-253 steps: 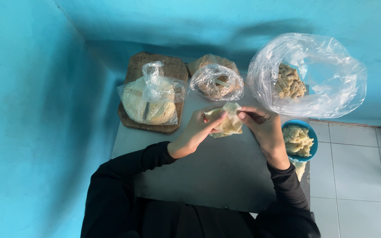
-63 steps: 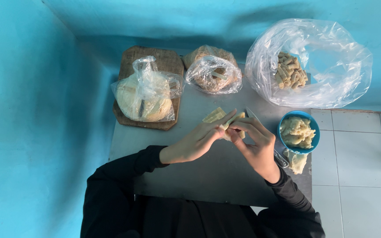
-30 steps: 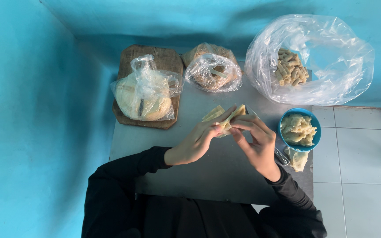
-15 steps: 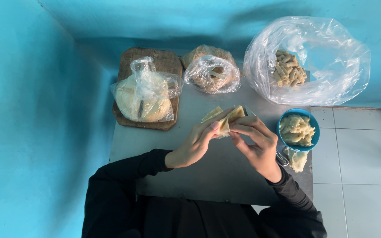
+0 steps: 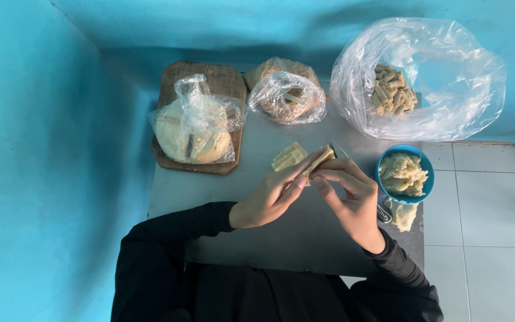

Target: The person sits at a small metal table and folds square dough wrappers around spoonfuls of filling, pinching the edges closed to form triangular parcels. They take wrappers from a stack, add filling from a blue bowl, fold and seal each parcel by hand, and place the finished parcels into a plastic bag with others.

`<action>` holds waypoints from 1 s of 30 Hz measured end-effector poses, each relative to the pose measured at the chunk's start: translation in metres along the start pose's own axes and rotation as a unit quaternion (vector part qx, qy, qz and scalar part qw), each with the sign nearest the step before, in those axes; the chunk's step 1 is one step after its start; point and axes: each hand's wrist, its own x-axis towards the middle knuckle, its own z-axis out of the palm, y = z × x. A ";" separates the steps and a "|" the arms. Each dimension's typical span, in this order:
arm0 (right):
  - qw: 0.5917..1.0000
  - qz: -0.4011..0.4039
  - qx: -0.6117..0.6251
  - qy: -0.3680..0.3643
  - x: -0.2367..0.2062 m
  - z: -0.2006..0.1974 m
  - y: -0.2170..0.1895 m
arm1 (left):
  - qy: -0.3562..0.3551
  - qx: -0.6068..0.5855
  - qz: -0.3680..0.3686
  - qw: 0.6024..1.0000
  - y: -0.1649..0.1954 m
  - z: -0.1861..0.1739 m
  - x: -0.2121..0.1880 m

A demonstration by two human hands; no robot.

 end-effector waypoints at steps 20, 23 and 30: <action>0.978 0.110 0.168 -0.049 -0.006 -0.007 0.020 | -0.022 0.193 0.151 0.969 -0.001 -0.002 -0.001; 0.979 0.102 0.169 -0.050 -0.006 -0.007 0.020 | -0.018 0.190 0.156 0.969 -0.003 0.000 -0.003; 0.986 0.087 0.134 -0.053 -0.005 -0.005 0.014 | -0.002 -0.026 -0.056 0.998 -0.004 0.007 -0.007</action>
